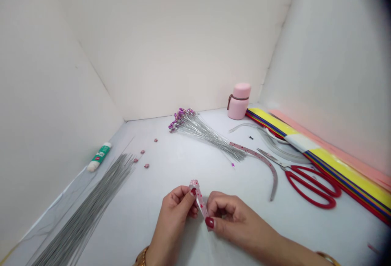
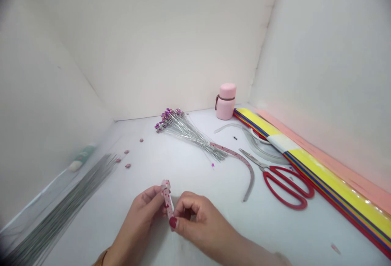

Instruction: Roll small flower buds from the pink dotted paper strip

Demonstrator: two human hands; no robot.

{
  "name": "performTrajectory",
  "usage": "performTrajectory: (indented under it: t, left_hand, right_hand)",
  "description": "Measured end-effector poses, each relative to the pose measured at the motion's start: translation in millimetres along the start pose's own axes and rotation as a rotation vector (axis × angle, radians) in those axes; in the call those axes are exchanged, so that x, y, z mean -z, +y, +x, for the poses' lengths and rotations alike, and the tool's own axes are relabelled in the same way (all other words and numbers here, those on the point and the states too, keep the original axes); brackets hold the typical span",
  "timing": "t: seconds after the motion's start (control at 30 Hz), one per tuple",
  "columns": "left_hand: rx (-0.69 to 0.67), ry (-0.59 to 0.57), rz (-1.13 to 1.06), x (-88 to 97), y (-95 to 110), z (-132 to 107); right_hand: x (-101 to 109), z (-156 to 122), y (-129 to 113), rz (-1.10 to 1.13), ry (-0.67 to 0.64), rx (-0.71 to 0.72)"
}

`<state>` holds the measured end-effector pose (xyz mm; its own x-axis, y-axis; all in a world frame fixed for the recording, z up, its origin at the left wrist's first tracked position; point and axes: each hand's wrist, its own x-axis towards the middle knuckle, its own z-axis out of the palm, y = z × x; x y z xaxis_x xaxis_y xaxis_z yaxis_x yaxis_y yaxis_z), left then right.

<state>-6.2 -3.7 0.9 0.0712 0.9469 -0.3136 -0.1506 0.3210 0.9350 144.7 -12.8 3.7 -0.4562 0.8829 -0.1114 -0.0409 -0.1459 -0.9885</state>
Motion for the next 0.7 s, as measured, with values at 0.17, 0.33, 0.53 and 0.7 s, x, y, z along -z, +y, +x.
performTrajectory:
  t: [0.17,0.33,0.53,0.7]
  left_hand:
    - [-0.06,0.004,0.085,1.8,-1.2,-1.5]
    - [-0.129,-0.064,0.177,3.1,-7.1,-3.0]
    - [-0.126,-0.143,0.307,-1.7,-7.1,-7.9]
    - [-0.122,-0.179,0.359,-3.6,-6.4,-10.3]
  right_hand:
    - [-3.1,1.0,3.5,0.032,-0.015,-0.21]
    - [-3.6,1.7,1.0,0.1,0.038,-0.166]
    - [-1.7,3.1,2.1,0.187,0.166,-0.115]
    - [0.5,3.1,-0.4,0.236,0.179,-0.12]
